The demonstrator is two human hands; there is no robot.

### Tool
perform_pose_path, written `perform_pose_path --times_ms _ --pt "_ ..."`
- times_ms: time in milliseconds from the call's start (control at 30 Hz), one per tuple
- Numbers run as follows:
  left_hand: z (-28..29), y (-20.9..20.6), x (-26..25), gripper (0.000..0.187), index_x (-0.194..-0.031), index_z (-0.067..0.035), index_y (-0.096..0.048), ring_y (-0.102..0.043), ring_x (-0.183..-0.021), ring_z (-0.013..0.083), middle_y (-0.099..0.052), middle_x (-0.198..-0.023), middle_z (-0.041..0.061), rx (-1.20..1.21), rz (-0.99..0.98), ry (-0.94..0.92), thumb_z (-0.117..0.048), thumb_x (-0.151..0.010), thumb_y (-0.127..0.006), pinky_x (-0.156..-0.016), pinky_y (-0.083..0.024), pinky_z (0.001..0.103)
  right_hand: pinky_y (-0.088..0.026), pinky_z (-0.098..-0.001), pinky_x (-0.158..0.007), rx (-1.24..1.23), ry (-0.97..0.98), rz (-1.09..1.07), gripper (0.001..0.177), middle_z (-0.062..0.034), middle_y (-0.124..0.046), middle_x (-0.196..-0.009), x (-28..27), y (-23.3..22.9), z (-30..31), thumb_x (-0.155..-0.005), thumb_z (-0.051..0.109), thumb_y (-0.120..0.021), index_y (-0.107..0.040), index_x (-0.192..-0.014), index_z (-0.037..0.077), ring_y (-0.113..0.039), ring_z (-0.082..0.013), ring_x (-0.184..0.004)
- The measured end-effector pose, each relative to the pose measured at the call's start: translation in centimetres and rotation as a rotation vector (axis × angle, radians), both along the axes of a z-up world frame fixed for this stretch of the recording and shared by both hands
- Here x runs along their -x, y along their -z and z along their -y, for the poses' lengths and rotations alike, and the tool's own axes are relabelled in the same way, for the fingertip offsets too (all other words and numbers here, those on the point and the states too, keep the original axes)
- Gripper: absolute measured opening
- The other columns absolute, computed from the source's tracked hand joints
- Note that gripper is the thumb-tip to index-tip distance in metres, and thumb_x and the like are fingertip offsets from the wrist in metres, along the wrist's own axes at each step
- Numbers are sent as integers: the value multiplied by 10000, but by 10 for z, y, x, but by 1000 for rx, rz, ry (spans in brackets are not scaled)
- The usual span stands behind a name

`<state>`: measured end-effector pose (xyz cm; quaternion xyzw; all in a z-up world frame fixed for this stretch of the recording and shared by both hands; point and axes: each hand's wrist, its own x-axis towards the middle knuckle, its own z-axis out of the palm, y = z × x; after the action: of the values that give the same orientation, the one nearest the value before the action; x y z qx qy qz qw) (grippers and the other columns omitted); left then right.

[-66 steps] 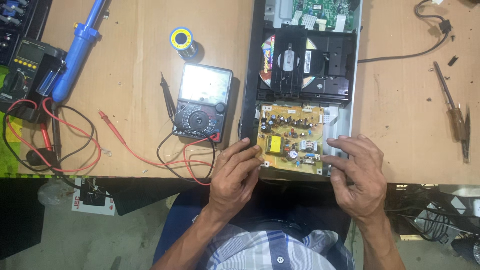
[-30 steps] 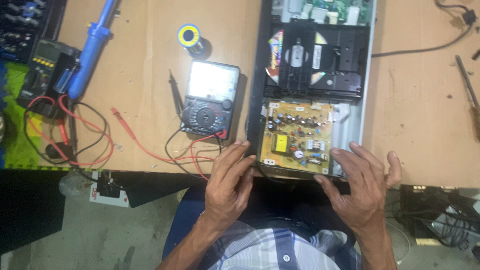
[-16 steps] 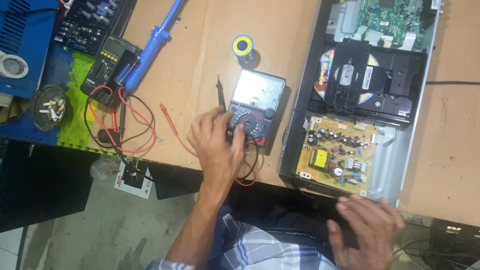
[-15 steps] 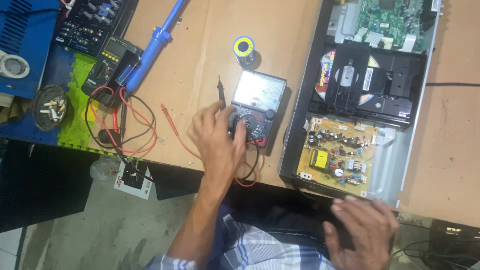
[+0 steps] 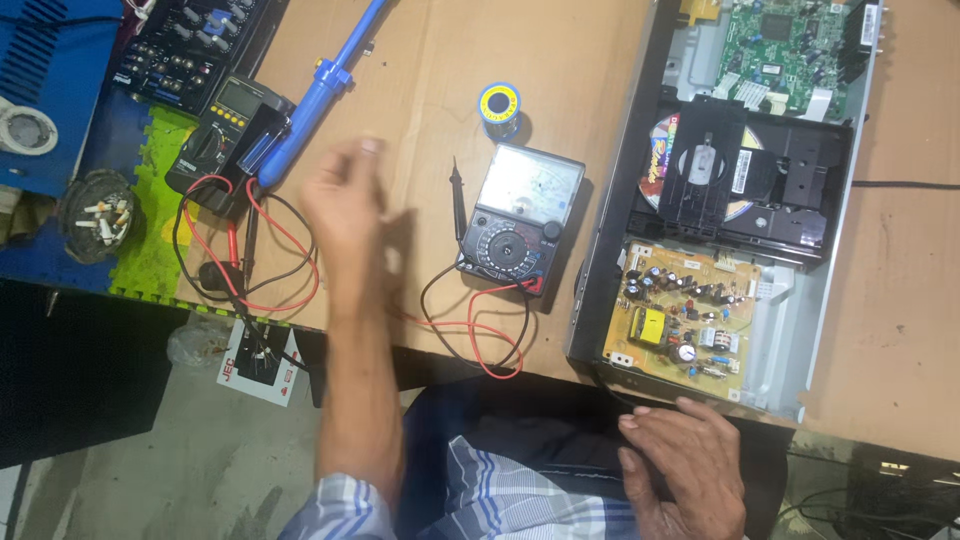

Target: The person uses a soldering iron and solder wire to work on a green circuit board held in hand. They then place the board into a device chassis and use a multimeter with probes to test connections on a yellow circuit board inside the device.

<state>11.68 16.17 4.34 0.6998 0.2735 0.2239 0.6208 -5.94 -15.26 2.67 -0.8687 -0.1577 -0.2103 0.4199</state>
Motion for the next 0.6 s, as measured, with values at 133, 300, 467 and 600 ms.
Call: perform_pose_path --times_ms 133,300,467,600 --pt "-70 29 -30 172 -935 -83 -760 -474 -513 71 -551 -584 -9 -374 33 -7 -224 -961 -665 -492 -399 257 -530 -445 -989 2 -55 -4 203 -77 -769 -925 -1 4 -2 -929 217 -613 -736 -940 56 -751 -202 -907" --pt "-43 -5 -4 522 -1369 -62 -588 -492 -1113 409 -636 -1198 209 -1318 -189 42 -301 -925 -724 -843 -375 577 -577 -411 -937 -40 -95 9 188 -48 -766 -899 4 10 -7 -931 214 -603 -732 -922 78 -756 -161 -803" --pt "53 15 20 475 -1136 -74 -645 -623 -887 374 -695 -983 147 -1343 -197 300 -511 -953 -613 -778 -439 522 -622 -403 -806 -71 -203 19 152 -79 -751 -877 3 17 -3 -905 154 -652 -730 -955 33 -731 -205 -756" --pt "95 31 25 1040 -1502 -8 -390 -600 -1011 409 -586 -1297 284 -1459 -432 379 -831 -887 -553 -783 -452 562 -624 -359 -745 -57 -299 69 157 -42 -786 -889 3 11 -3 -927 173 -645 -725 -953 42 -743 -177 -712"
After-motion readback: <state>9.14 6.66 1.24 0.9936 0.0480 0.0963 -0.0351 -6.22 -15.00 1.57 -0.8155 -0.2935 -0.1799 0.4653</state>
